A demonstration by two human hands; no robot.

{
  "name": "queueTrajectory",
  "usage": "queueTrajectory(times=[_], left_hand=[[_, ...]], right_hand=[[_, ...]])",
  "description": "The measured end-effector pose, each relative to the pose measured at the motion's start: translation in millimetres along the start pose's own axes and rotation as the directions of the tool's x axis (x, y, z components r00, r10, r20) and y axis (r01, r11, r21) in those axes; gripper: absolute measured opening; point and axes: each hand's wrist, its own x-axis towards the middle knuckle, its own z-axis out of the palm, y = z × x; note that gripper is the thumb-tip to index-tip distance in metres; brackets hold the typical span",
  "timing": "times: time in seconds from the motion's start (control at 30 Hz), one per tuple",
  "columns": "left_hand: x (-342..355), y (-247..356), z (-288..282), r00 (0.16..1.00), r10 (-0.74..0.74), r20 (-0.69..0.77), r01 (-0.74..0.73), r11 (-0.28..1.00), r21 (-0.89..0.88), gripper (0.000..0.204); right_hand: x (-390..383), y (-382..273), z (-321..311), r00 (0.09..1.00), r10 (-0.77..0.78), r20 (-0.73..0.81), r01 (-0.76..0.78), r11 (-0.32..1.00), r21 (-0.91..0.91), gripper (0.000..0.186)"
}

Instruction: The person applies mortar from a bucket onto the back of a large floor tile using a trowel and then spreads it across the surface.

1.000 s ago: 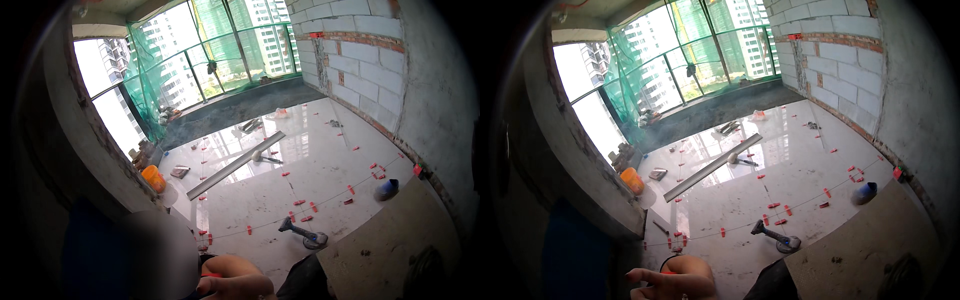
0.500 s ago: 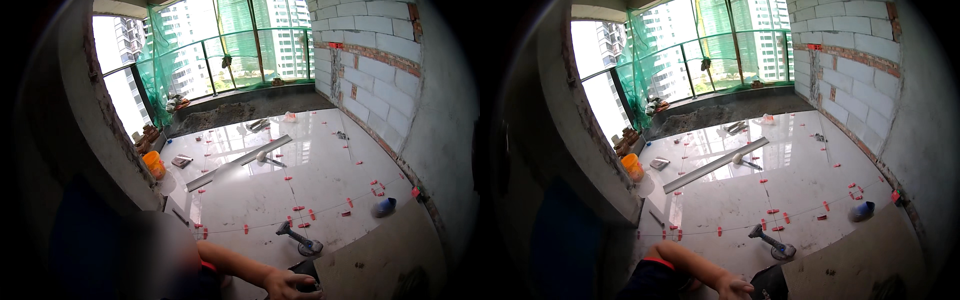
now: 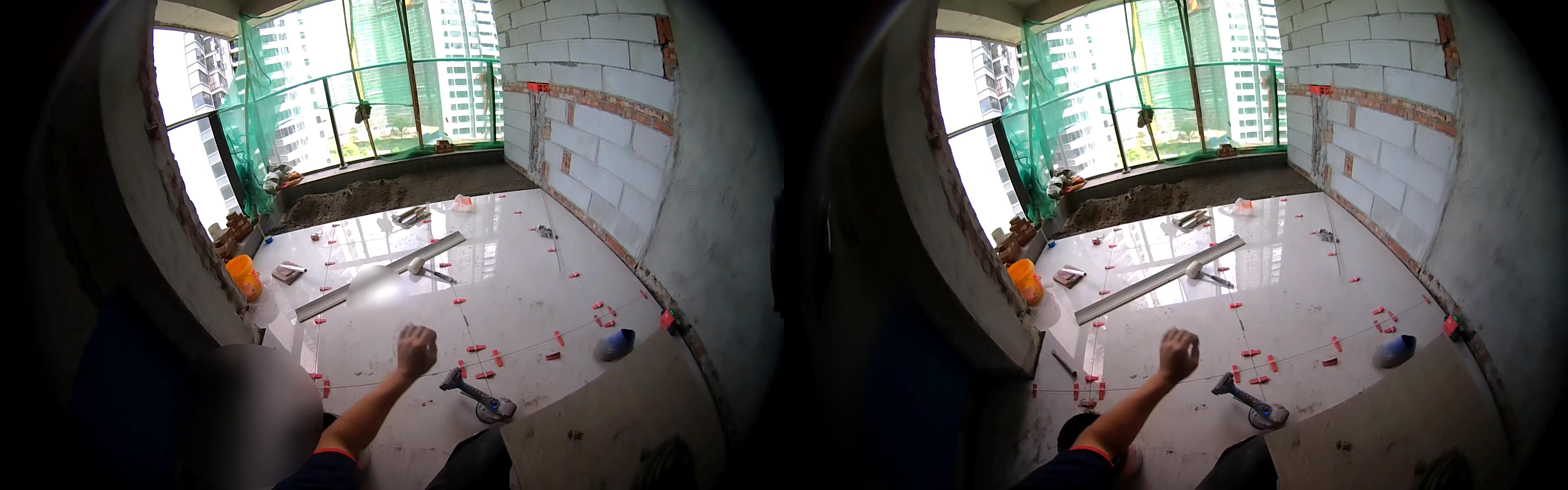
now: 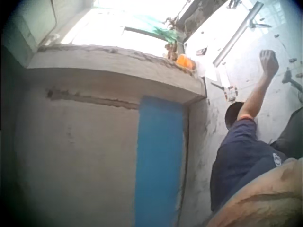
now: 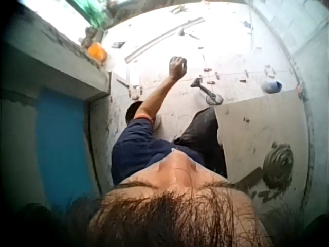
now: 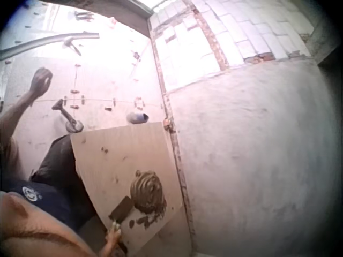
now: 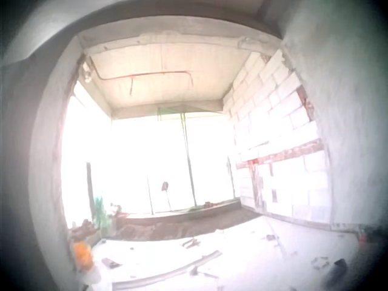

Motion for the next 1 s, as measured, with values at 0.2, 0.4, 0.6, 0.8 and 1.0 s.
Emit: queueTrajectory(times=[0.2, 0.4, 0.6, 0.8, 1.0], left_hand=[[-78, 114, 38, 0.888, -0.208, 0.410, 0.388, 0.818, -0.424, 0.011], [-54, 186, 95, 0.923, 0.017, 0.384, 0.202, 0.829, -0.521, 0.019], [-75, 201, 129, 0.694, -0.045, 0.719, 0.379, 0.871, -0.312, 0.058], [-79, 242, 133, 0.434, 0.034, 0.900, 0.320, 0.928, -0.189, 0.051], [-88, 224, 148, 0.501, 0.033, 0.865, 0.343, 0.910, -0.234, 0.047]], right_hand=[[2, 11, -1, 0.996, -0.078, 0.034, 0.079, 0.997, -0.024, 0.037], [41, 49, 18, 0.933, -0.360, -0.009, 0.360, 0.930, 0.072, 0.047], [39, 15, -3, 0.977, -0.214, -0.003, 0.202, 0.919, 0.339, 0.031], [68, 10, -64, 0.949, -0.286, -0.132, 0.314, 0.824, 0.472, 0.031], [171, -53, -116, 0.973, -0.172, 0.156, 0.032, 0.765, 0.643, 0.047]])
